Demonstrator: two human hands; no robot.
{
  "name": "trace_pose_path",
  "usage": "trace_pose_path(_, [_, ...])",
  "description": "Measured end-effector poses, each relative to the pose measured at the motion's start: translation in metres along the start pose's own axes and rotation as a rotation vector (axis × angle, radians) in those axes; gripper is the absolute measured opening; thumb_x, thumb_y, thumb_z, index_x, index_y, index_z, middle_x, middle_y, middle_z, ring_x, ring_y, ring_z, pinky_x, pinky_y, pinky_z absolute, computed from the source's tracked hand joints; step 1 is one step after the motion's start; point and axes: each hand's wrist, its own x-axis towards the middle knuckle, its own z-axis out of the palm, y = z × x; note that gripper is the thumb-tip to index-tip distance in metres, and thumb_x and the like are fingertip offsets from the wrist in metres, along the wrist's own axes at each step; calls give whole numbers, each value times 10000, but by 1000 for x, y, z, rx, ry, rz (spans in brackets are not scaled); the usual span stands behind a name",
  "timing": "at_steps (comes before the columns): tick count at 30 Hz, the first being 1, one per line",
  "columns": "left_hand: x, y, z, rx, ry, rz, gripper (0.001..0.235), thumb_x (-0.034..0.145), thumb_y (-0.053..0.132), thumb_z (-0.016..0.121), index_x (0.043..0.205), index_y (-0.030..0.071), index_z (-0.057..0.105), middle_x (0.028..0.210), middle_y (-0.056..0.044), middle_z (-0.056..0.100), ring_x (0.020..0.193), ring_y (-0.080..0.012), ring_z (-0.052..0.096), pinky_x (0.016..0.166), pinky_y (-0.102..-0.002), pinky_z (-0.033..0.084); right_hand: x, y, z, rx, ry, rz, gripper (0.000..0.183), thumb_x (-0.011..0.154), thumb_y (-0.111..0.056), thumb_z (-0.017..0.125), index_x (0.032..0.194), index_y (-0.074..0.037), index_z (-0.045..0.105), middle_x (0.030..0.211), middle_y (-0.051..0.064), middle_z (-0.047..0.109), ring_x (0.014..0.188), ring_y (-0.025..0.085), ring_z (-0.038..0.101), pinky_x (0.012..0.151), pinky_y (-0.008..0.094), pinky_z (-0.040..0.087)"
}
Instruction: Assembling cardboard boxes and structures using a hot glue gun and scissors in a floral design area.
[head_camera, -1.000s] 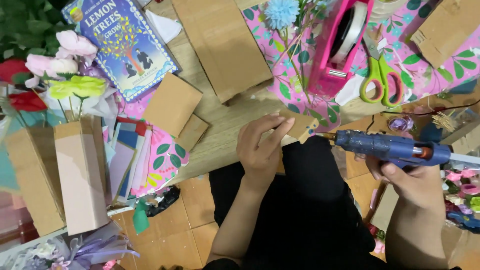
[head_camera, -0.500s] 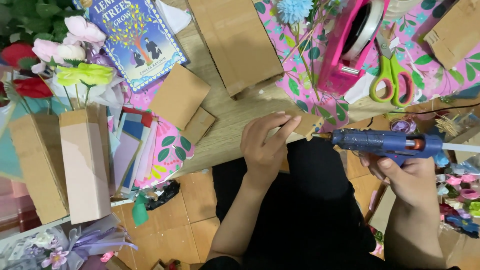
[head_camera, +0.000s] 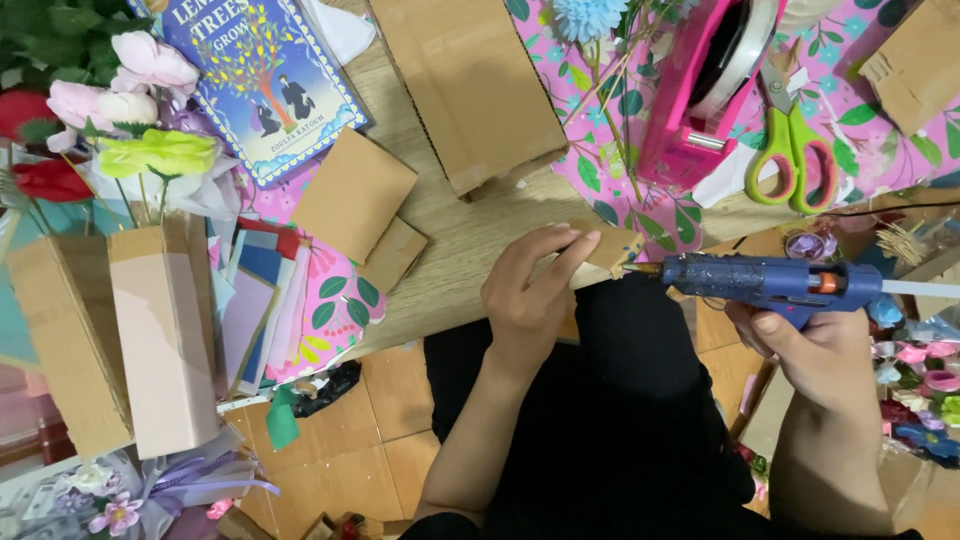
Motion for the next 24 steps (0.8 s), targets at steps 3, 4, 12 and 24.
trace_pose_path(3, [-3, -2, 0, -19, -20, -31, 318, 853, -46, 772, 1122, 122, 748, 1115, -41, 689, 1049, -213, 718, 944, -338, 607, 4, -5, 4, -1, -38, -25, 344, 930, -190, 697, 1204, 6, 627, 807, 76, 685, 513, 31, 499, 454, 144, 421])
trace_pose_path(4, [-3, -3, 0, -13, -24, -33, 327, 854, -52, 776, 1127, 125, 748, 1121, -39, 687, 1060, -211, 716, 959, -336, 608, 4, -4, 2, -12, -25, -16, 353, 926, -206, 708, 1198, 5, 630, 825, 83, 696, 510, 28, 506, 447, 138, 419])
trace_pose_path(12, [-3, -4, 0, -38, -38, -38, 342, 851, -66, 762, 1140, 116, 743, 1121, -48, 689, 1064, -215, 714, 974, -341, 610, 4, -3, -7, -96, -23, -19, 336, 935, -200, 681, 1192, 7, 618, 781, 77, 684, 474, 27, 498, 414, 143, 421])
trace_pose_path(24, [-4, -6, 1, -24, -40, -32, 314, 859, -46, 755, 1124, 121, 753, 1115, -39, 695, 1056, -210, 718, 957, -337, 608, 3, -13, -10, -163, 8, 27, 302, 943, -127, 653, 1190, 40, 609, 788, 57, 620, 561, 70, 483, 503, 186, 429])
